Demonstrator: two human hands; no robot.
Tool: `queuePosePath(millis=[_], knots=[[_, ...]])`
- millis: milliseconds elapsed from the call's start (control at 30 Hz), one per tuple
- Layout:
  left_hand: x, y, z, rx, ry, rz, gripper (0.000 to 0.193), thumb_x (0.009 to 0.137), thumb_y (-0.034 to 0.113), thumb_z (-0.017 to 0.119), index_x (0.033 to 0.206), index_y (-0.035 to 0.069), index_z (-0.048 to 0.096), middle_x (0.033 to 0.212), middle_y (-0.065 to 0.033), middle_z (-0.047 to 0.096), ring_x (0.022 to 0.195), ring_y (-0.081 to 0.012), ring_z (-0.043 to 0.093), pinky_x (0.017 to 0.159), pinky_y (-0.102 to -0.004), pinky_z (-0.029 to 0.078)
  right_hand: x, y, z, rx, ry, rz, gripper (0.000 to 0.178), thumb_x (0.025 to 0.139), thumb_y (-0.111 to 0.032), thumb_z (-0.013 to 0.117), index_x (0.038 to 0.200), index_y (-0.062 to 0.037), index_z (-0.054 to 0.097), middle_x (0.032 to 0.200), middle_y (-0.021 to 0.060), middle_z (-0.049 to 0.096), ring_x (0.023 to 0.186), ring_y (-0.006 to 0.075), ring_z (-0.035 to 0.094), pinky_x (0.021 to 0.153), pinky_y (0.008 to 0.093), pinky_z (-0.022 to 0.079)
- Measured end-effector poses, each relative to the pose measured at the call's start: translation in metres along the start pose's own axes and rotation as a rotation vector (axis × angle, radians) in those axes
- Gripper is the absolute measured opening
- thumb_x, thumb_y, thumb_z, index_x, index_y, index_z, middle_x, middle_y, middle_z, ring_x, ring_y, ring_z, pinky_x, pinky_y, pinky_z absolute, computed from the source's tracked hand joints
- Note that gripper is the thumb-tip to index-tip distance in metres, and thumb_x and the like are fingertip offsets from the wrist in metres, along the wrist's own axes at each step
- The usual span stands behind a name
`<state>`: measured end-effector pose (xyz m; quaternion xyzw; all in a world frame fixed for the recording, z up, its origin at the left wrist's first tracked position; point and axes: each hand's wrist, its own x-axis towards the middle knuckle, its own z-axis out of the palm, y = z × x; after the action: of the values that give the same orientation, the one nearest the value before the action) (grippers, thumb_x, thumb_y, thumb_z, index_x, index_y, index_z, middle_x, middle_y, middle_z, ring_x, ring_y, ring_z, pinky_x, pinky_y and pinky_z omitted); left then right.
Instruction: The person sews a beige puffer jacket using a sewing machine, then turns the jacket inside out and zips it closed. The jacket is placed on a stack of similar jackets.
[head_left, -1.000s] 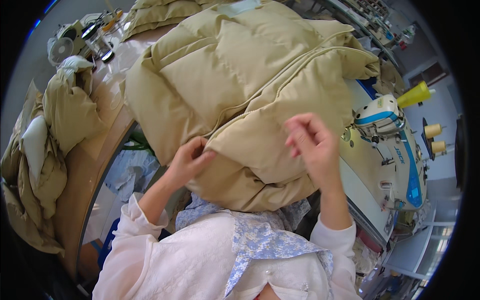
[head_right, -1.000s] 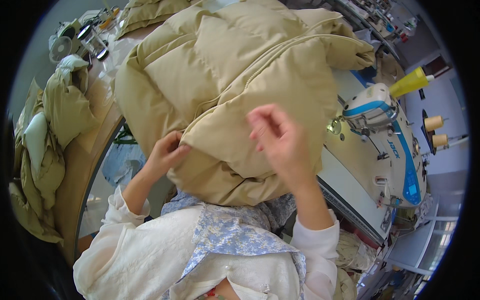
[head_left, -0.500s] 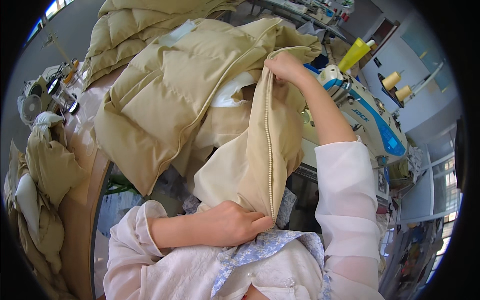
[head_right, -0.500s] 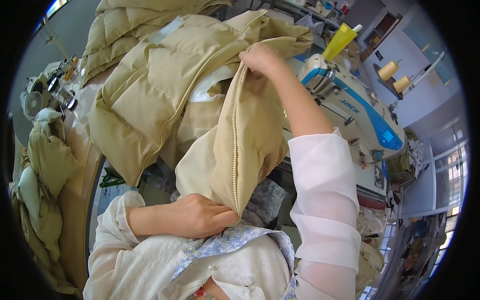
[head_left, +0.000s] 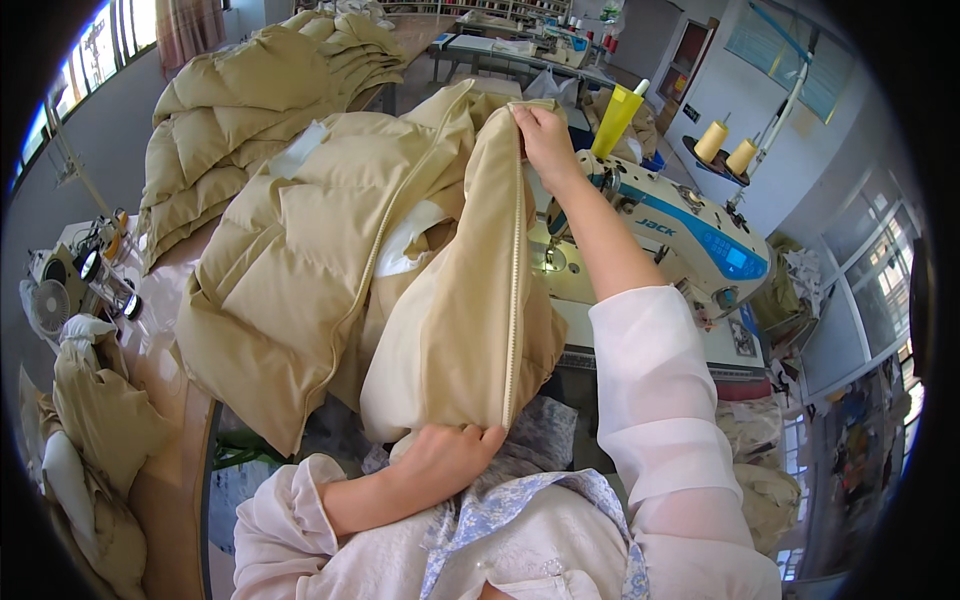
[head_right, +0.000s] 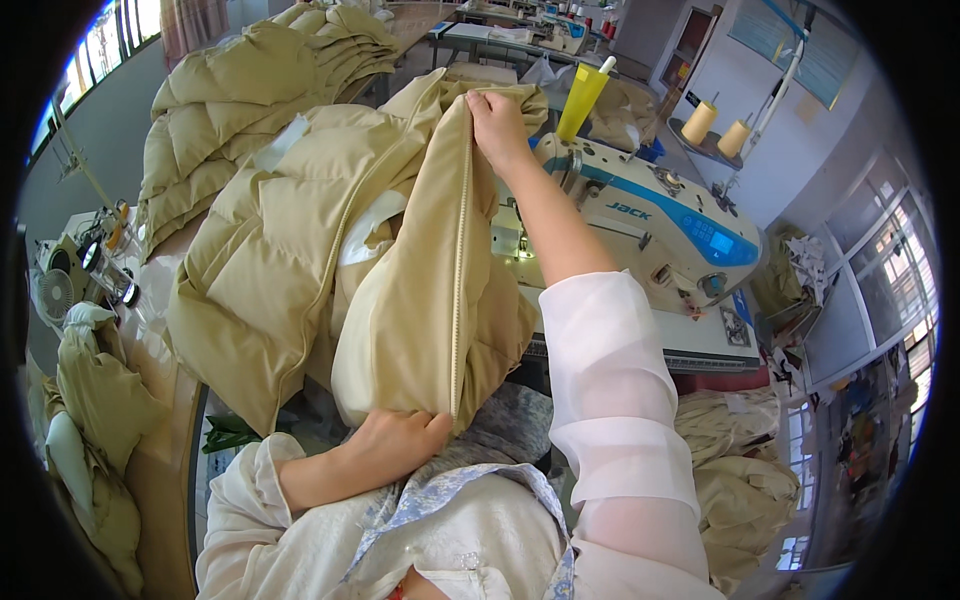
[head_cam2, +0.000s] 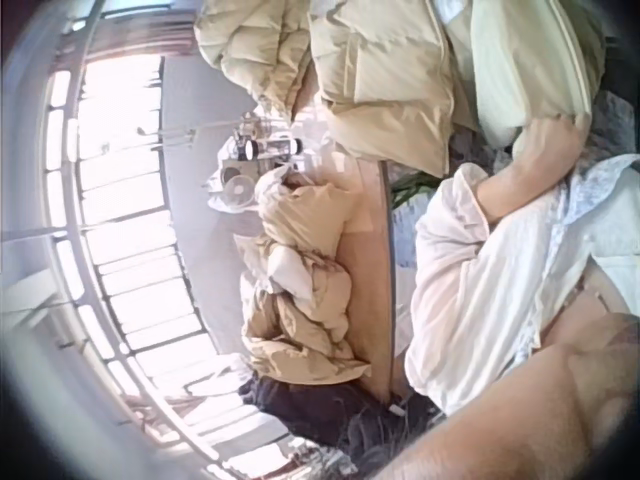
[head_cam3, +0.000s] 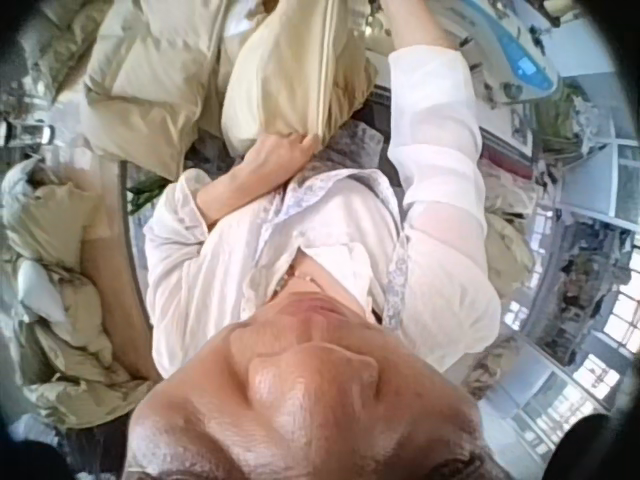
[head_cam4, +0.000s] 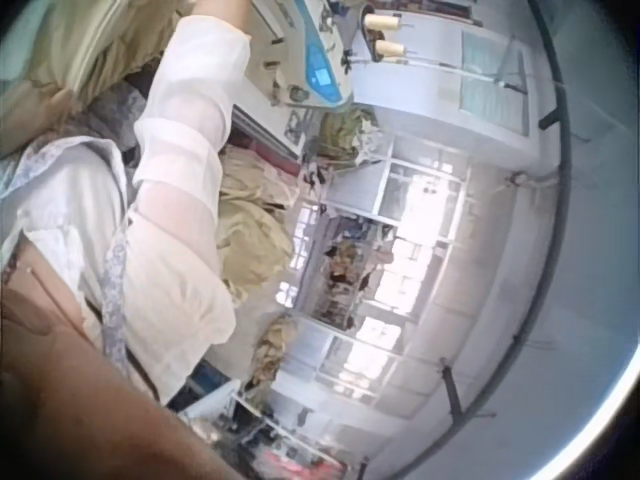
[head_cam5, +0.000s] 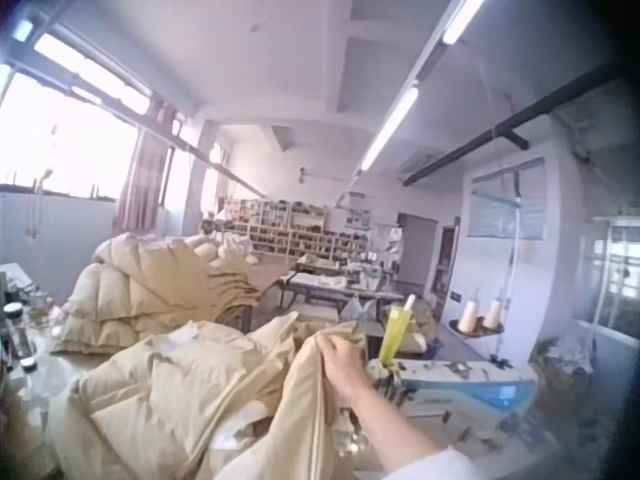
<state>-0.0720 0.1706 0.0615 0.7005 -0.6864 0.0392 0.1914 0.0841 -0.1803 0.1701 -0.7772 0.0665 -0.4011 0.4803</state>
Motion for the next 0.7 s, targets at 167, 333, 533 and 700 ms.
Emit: queuePosePath(millis=[167, 333, 533, 700], knots=[[0.003, -0.013, -0.048, -0.229, -0.27, -0.01, 0.033, 0.094, 0.034, 0.063, 0.077, 0.006, 0.055, 0.064, -0.0087, 0.061, 0.058, -0.0301, 0.064, 0.052, -0.0393, 0.051, -0.036, -0.034, -0.01, -0.12, -0.346, 0.262, 0.048, 0.104, -0.045, 0.049, 0.095, -0.0003, 0.065, 0.083, 0.0047, 0.066, 0.068, 0.0171, 0.07, 0.058, 0.03, 0.05], [-0.007, -0.132, -0.115, -0.124, 0.42, -0.576, 0.044, 0.09, 0.039, 0.07, 0.124, 0.012, 0.061, 0.115, -0.014, 0.067, 0.106, -0.0337, 0.064, 0.085, -0.0433, 0.052, -0.143, -0.061, -0.047, -0.832, -0.565, 0.333, 0.081, 0.091, -0.074, 0.045, 0.123, -0.0015, 0.061, 0.111, 0.0201, 0.068, 0.101, 0.0314, 0.069, 0.089, 0.0396, 0.052], [0.039, -0.228, -0.113, -0.84, 0.001, -0.902, 0.105, 0.092, 0.06, 0.061, 0.161, 0.014, -0.004, 0.161, -0.0167, 0.028, 0.144, -0.0312, 0.033, 0.114, -0.0411, 0.033, -0.195, -0.015, 0.004, -0.27, -0.5, 0.358, 0.091, 0.088, -0.059, 0.063, 0.149, 0.0007, 0.032, 0.139, 0.0313, 0.051, 0.124, 0.0406, 0.056, 0.103, 0.0427, 0.046], [0.07, -0.202, -0.083, -0.235, -0.153, -0.635, 0.108, 0.088, 0.048, 0.07, 0.16, 0.009, 0.0, 0.153, -0.0245, 0.039, 0.141, -0.0372, 0.04, 0.111, -0.0378, 0.039, -0.198, -0.02, 0.091, -0.598, -0.708, 0.041, 0.077, 0.089, -0.045, 0.066, 0.146, -0.0012, 0.039, 0.13, 0.0326, 0.052, 0.107, 0.0491, 0.059, 0.097, 0.0486, 0.049]])
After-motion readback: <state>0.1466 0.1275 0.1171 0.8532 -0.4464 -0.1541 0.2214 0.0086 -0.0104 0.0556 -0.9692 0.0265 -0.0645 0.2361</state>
